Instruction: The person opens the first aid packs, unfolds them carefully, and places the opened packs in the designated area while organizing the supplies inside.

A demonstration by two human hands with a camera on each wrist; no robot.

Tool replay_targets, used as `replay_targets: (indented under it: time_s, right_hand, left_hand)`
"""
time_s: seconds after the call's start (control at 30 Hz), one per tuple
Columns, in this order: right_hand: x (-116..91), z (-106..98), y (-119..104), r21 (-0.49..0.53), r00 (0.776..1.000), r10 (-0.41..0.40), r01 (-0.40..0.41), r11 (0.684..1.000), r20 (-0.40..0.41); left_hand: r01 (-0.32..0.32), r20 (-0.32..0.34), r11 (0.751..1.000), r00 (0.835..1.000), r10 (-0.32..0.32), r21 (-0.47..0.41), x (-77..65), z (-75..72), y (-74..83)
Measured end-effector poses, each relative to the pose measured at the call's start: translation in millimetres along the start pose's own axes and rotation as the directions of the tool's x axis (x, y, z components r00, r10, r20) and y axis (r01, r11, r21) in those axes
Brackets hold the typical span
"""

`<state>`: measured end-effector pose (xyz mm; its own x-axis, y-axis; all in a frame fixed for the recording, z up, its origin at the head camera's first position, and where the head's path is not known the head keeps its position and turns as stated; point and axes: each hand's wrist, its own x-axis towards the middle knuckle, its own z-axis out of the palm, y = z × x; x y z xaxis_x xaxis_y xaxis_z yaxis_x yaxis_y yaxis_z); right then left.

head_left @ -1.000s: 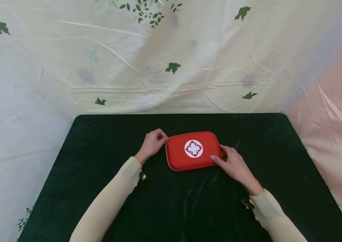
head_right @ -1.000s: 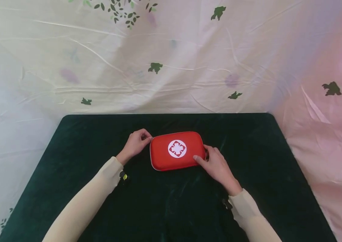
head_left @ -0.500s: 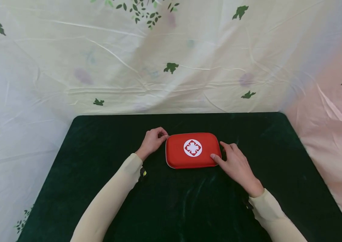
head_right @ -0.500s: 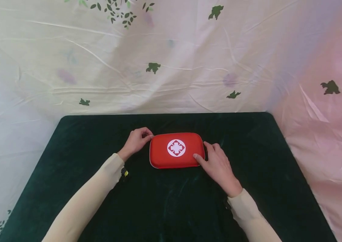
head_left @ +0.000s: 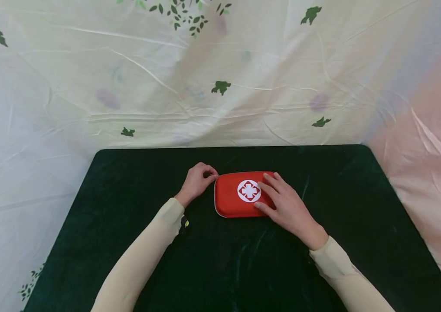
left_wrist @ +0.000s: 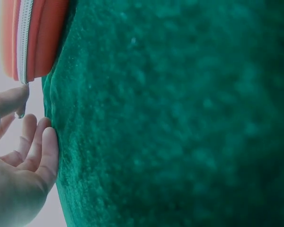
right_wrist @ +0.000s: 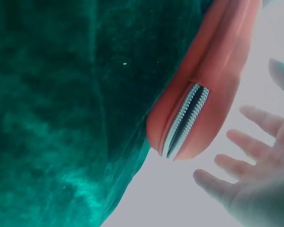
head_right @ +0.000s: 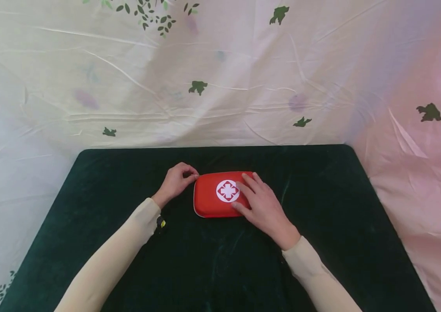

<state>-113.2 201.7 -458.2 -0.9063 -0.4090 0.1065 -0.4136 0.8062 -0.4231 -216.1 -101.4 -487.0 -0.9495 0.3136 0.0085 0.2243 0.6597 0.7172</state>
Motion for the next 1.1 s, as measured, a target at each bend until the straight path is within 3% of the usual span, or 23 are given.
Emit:
replay_targets:
  time_s: [0.17,0.27,0.67,1.1]
  right_hand:
    - [4.8,5.6,-2.8,-0.045,0.992,-0.049,0.054,0.998,0.121]
    - [5.4,7.9,-3.7,-0.075,0.987,-0.052,0.064,0.995,0.151]
    - [2.0,7.2,-0.7,-0.095,0.988,-0.051,0.065,0.993,0.144]
    - [2.8,8.7,-1.0,-0.084,0.988,-0.044,0.057,0.995,0.15]
  left_hand:
    - [0.001,-0.008,1.0,1.0,-0.001,-0.005,-2.2,-1.2,-1.0]
    - [-0.006,-0.014,1.0,1.0,0.006,-0.001,-3.6,-2.3,-3.3]
    - [0.0,0.016,0.997,1.0,-0.002,0.079,-4.9,-5.9,-5.1]
    - [-0.004,0.012,0.997,1.0,0.003,0.076,-11.1,-9.7,-7.8]
